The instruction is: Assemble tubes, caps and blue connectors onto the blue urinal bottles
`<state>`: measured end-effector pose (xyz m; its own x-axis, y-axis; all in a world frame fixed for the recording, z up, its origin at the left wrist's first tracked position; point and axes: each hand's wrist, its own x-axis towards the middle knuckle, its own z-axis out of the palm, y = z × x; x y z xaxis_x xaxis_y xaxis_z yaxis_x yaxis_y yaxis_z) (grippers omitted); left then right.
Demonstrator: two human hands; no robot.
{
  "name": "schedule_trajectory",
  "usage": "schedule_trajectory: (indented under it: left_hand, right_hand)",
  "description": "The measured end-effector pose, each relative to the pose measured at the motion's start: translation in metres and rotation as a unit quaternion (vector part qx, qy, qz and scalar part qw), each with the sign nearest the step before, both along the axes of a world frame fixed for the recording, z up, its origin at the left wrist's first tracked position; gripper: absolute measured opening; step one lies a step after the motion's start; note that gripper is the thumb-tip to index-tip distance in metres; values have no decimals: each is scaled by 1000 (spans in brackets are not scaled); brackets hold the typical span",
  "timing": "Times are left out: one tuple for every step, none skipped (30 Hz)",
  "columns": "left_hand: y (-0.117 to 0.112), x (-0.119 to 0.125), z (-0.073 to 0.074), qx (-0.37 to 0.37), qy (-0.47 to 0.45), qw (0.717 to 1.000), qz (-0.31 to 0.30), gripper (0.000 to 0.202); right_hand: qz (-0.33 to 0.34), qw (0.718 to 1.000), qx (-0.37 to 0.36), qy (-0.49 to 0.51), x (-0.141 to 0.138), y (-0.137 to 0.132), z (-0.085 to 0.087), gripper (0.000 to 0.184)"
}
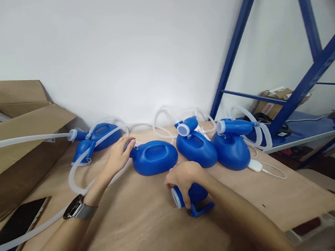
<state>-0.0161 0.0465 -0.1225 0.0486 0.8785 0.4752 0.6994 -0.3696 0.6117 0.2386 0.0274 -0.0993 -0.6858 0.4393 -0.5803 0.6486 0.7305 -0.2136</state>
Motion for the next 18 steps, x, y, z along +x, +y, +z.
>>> schedule_trajectory:
  left_hand:
    - [-1,-1,1,-8,-6,1000,-7,56]
    - [-2,-2,2,-17,-12,1000,-14,60]
    - [-3,-3,4,-27,-18,999,-19,62]
    - [-4,-6,7,-38,-23,999,-24,63]
    - [-5,-9,11,-49,-29,998,-26,64]
    - [-6,-13,16,-60,-36,997,-27,64]
    - [-7,-17,21,-72,-44,996,-27,63]
    - [-8,-22,27,-83,-53,995,-25,63]
    - [-8,-28,32,-93,-60,994,-25,63]
    - [-9,-35,37,-103,-63,992,-26,62]
    - [-8,-42,40,-114,-60,991,-26,61]
    - [-8,-49,42,-127,-51,990,-23,61]
    - [-7,-55,42,-143,-33,989,-21,61]
    - [-5,-61,40,-158,-10,987,-19,61]
    - [-3,-65,36,-171,13,985,-18,61]
    - [-1,-67,30,-179,32,983,-20,60]
    - [1,-67,24,-180,47,982,-26,59]
    - [3,-65,16,-175,56,982,-35,57]
  right_hand:
    - [12,1000,-20,8,-5,2,-3,56]
    - [19,999,-29,23,-7,3,-5,58]
    - [18,999,-23,38,-6,4,-3,61]
    - [11,999,-8,52,-3,4,0,64]
    - [3,998,6,67,2,4,4,65]
    - [-4,996,15,85,8,4,10,65]
    - [-9,994,19,108,14,4,17,64]
    - [-12,990,21,137,21,4,24,63]
    - [-14,985,26,169,28,4,31,64]
    - [-17,979,34,200,34,5,38,65]
    - [-22,972,41,229,39,5,44,66]
    - [-29,965,50,256,44,6,50,68]
    - [-37,958,56,278,48,6,54,68]
    - [-45,952,61,298,52,7,58,69]
    - [-52,945,65,316,55,8,60,70]
    - [-58,938,70,333,57,10,61,71]
    - [-63,932,74,350,59,12,60,71]
    - [-67,925,76,366,60,14,59,70]
